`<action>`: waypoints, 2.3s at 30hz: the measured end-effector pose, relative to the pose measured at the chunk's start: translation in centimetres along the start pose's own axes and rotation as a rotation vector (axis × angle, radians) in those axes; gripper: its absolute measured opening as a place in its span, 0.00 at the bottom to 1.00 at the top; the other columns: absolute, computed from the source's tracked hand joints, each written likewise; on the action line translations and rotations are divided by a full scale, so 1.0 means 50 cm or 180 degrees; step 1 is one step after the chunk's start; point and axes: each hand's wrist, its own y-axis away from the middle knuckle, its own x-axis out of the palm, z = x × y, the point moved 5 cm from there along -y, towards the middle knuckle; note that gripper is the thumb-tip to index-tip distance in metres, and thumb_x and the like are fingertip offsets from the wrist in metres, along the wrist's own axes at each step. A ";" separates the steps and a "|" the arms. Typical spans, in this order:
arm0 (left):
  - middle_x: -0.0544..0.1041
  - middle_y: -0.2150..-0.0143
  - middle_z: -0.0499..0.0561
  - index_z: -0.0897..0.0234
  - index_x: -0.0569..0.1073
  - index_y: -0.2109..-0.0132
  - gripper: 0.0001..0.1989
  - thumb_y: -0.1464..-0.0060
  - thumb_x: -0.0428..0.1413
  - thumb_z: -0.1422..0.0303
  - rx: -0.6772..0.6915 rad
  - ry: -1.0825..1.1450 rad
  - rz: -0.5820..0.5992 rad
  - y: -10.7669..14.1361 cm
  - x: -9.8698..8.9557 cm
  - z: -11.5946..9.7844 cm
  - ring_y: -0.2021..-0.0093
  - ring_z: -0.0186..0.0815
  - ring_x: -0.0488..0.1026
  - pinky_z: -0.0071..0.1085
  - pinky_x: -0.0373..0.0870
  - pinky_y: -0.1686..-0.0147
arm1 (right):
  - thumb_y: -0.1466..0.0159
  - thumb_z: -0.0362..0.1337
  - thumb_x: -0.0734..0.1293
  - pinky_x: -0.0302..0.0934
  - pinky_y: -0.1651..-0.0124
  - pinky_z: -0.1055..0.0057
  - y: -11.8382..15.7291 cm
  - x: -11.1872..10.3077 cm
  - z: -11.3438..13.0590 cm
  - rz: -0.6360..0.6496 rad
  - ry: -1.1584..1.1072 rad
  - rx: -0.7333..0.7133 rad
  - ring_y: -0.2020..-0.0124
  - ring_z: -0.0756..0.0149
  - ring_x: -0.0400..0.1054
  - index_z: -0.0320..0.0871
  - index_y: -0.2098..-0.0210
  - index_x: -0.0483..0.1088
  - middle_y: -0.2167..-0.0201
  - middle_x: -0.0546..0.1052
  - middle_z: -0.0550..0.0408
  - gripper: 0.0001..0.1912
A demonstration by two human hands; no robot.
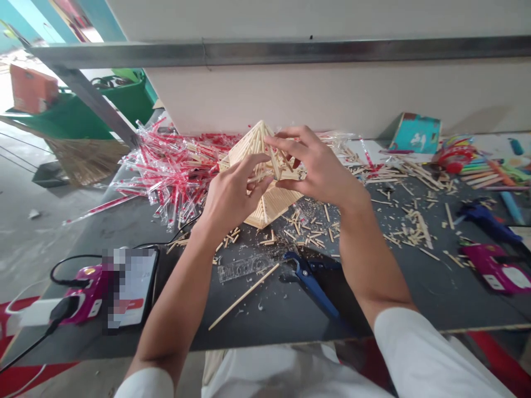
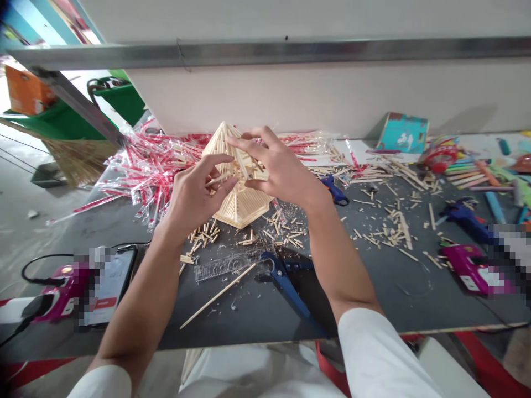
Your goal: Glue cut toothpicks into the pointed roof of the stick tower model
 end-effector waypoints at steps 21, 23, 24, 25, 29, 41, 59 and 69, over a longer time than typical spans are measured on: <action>0.76 0.64 0.49 0.59 0.64 0.34 0.26 0.34 0.57 0.58 -0.0380 -0.0137 -0.0230 0.000 0.006 0.007 0.69 0.35 0.73 0.33 0.64 0.70 | 0.31 0.47 0.69 0.62 0.32 0.45 0.006 0.002 0.001 -0.0048 0.0095 -0.0050 0.32 0.49 0.63 0.59 0.29 0.60 0.34 0.66 0.48 0.33; 0.76 0.65 0.49 0.59 0.64 0.34 0.25 0.34 0.57 0.59 -0.0394 -0.0197 -0.0262 0.001 0.007 0.004 0.69 0.36 0.73 0.34 0.64 0.69 | 0.31 0.47 0.69 0.62 0.32 0.46 0.006 0.003 0.002 -0.0045 0.0092 -0.0056 0.33 0.50 0.63 0.59 0.29 0.60 0.35 0.66 0.48 0.33; 0.76 0.65 0.50 0.59 0.65 0.34 0.25 0.34 0.57 0.59 -0.0389 -0.0227 -0.0267 0.001 0.008 0.003 0.69 0.36 0.73 0.34 0.65 0.69 | 0.31 0.46 0.69 0.63 0.33 0.47 0.006 0.004 0.003 -0.0044 0.0089 -0.0059 0.33 0.50 0.64 0.59 0.29 0.60 0.35 0.66 0.48 0.33; 0.76 0.65 0.50 0.59 0.65 0.34 0.25 0.34 0.56 0.59 -0.0381 -0.0250 -0.0262 0.001 0.010 0.003 0.69 0.36 0.73 0.34 0.65 0.68 | 0.31 0.46 0.69 0.63 0.33 0.47 0.006 0.005 0.003 -0.0051 0.0088 -0.0066 0.34 0.49 0.64 0.58 0.29 0.60 0.35 0.67 0.48 0.33; 0.77 0.65 0.49 0.61 0.65 0.33 0.25 0.34 0.56 0.61 -0.0307 -0.0351 -0.0321 0.003 0.015 0.006 0.69 0.35 0.74 0.34 0.64 0.68 | 0.30 0.43 0.69 0.63 0.34 0.46 0.006 0.006 0.003 -0.0096 0.0134 -0.0160 0.34 0.48 0.65 0.56 0.28 0.59 0.35 0.67 0.48 0.33; 0.78 0.65 0.49 0.62 0.68 0.36 0.22 0.34 0.57 0.63 -0.0080 -0.0396 -0.0436 0.003 0.015 0.010 0.71 0.34 0.73 0.32 0.64 0.69 | 0.30 0.38 0.69 0.62 0.31 0.46 0.006 0.010 0.003 -0.0083 0.0143 -0.0251 0.32 0.48 0.63 0.56 0.28 0.57 0.36 0.67 0.48 0.34; 0.75 0.68 0.48 0.63 0.68 0.36 0.22 0.34 0.57 0.65 -0.0038 -0.0306 -0.0381 0.005 0.015 0.015 0.73 0.32 0.69 0.31 0.63 0.71 | 0.30 0.46 0.68 0.63 0.34 0.44 0.004 0.016 -0.002 -0.0113 0.0056 -0.0191 0.34 0.46 0.65 0.53 0.31 0.62 0.38 0.69 0.46 0.30; 0.74 0.68 0.48 0.62 0.69 0.35 0.23 0.35 0.58 0.64 -0.0114 -0.0221 -0.0300 0.001 0.008 0.019 0.73 0.32 0.70 0.30 0.63 0.71 | 0.32 0.50 0.71 0.65 0.37 0.48 0.004 0.009 -0.006 -0.0130 0.0005 -0.0210 0.39 0.49 0.69 0.52 0.32 0.66 0.41 0.72 0.48 0.31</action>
